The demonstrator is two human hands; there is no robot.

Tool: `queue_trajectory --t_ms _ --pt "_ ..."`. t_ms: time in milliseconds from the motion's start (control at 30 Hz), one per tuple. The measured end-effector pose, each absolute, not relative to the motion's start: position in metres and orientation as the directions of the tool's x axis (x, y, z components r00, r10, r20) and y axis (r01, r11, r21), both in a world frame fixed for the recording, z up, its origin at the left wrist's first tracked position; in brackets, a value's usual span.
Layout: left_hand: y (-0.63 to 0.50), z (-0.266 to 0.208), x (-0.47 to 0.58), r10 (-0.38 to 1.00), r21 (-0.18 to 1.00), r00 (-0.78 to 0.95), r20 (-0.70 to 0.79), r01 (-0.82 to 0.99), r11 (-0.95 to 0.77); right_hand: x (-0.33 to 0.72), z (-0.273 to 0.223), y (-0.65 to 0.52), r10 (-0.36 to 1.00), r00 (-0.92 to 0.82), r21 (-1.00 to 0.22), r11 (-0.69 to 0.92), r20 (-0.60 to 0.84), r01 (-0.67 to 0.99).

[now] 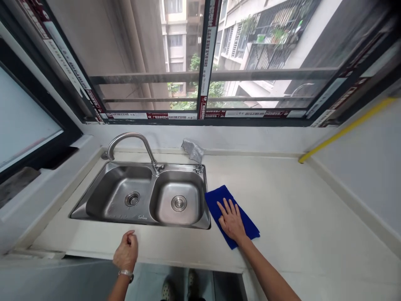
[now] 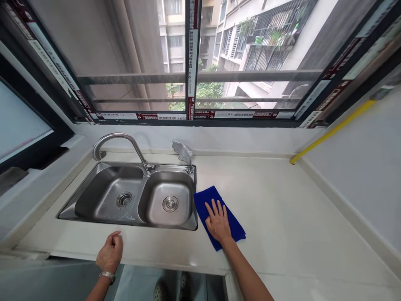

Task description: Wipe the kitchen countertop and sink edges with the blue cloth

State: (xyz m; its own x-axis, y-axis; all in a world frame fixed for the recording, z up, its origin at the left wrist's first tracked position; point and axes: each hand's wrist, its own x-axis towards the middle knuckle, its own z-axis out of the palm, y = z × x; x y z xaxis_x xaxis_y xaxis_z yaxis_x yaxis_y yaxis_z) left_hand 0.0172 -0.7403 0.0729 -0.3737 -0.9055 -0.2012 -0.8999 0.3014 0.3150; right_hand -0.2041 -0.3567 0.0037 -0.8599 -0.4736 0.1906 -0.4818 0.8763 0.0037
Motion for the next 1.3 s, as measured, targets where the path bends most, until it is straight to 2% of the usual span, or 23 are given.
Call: queue_trajectory --t_ms 233,433,667,833,933,1000,1133,1300 --pt "-0.747 0.055 0.023 -0.885 0.407 -0.436 -0.167 -0.847 0.340 -0.118 -0.007 -0.361 -0.422 -0.871 0.052 0.905 0.253 -0.423" --pt "-0.746 0.033 0.028 -0.838 0.459 -0.543 0.052 -0.733 0.503 -0.076 -0.014 -0.414 -0.335 -0.925 0.055 0.942 0.181 -0.330" --pt "-0.747 0.022 0.031 -0.815 0.471 -0.569 0.108 -0.693 0.546 -0.036 0.006 -0.507 -0.434 -0.901 -0.059 0.899 0.021 -0.435" --pt "-0.751 0.018 0.034 -0.782 0.459 -0.609 0.129 -0.663 0.592 -0.024 0.033 -0.553 -0.649 -0.760 -0.238 0.742 -0.027 -0.626" --pt "-0.754 0.017 0.035 -0.761 0.461 -0.638 0.117 -0.644 0.611 -0.033 0.038 -0.540 -0.750 -0.662 -0.309 0.632 -0.009 -0.711" --pt "-0.756 0.018 0.035 -0.767 0.464 -0.635 0.090 -0.655 0.596 -0.045 0.037 -0.515 -0.771 -0.637 -0.323 0.604 -0.005 -0.729" --pt "-0.756 0.023 0.033 -0.808 0.486 -0.589 0.021 -0.700 0.523 -0.071 0.034 -0.442 -0.711 -0.703 -0.286 0.671 0.014 -0.684" --pt "-0.763 0.036 0.027 -0.807 0.602 -0.586 -0.078 -0.673 0.430 -0.097 0.032 -0.364 -0.722 -0.688 -0.267 0.651 0.074 -0.711"
